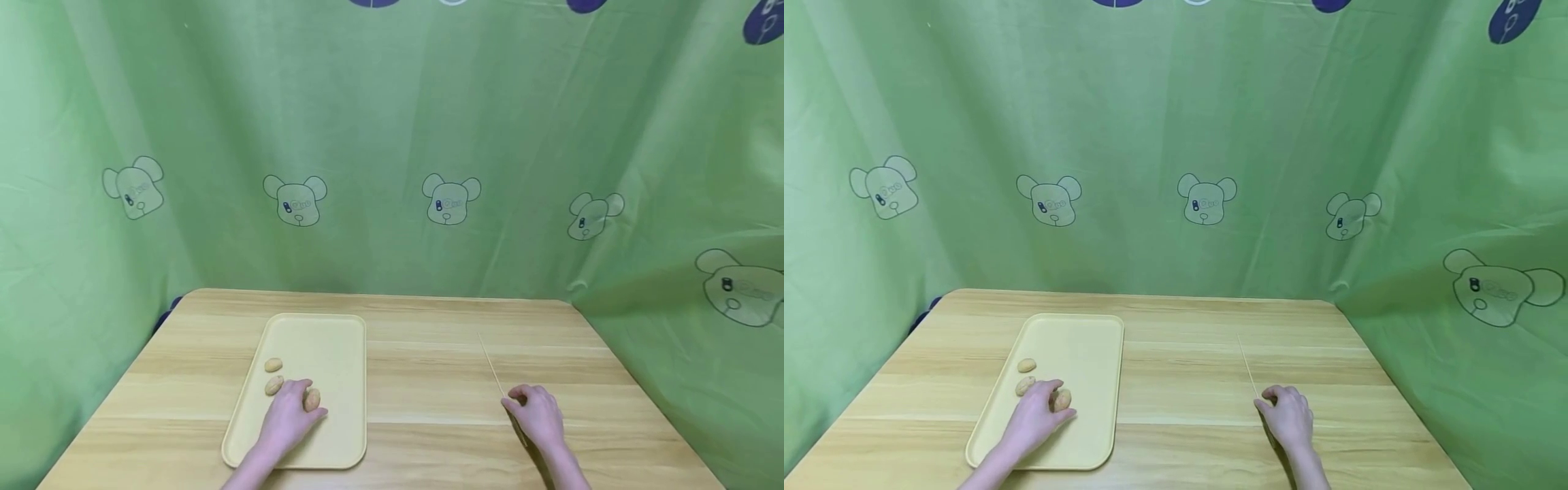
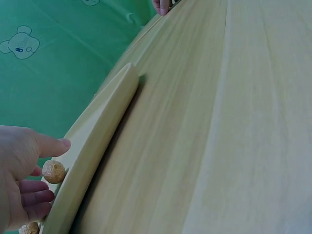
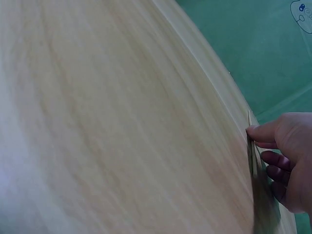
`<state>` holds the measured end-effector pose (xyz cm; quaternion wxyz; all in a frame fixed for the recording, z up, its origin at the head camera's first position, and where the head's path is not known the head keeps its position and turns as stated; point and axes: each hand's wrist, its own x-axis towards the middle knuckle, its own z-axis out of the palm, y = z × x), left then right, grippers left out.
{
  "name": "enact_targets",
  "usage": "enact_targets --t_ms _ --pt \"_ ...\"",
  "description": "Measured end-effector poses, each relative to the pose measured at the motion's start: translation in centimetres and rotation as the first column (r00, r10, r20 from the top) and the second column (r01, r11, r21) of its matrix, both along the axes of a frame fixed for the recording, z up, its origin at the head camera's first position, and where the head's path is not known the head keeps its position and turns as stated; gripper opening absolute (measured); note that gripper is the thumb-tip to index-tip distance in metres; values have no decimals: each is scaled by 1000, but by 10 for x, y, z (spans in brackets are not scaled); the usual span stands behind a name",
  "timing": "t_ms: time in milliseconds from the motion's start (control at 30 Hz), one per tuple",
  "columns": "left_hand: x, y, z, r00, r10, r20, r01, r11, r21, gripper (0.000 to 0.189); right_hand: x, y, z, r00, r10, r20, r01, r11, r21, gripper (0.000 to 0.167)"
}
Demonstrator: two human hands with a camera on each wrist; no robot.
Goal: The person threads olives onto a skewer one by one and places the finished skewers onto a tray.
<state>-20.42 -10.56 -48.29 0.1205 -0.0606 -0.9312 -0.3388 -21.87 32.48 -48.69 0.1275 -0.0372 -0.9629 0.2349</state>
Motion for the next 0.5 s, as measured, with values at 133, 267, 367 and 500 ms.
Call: enact_targets --t_ms 133,267,367,500 --pt "-1 2 -1 1000 0 -25 -1 1000 -19 55 -1 1 -2 1000 -6 -22 5 1000 -13 20" --pt "-2 4 -4 999 4 -54 -6 999 -47 51 -2 2 -4 1000 -17 -16 17 1000 -24 16" --pt "-3 5 -6 998 14 -69 -17 999 -49 47 -1 2 -4 999 -37 4 37 999 -29 12" --pt "-4 6 -6 996 28 -84 -30 999 -29 42 0 2 0 997 -75 36 76 997 -21 9"
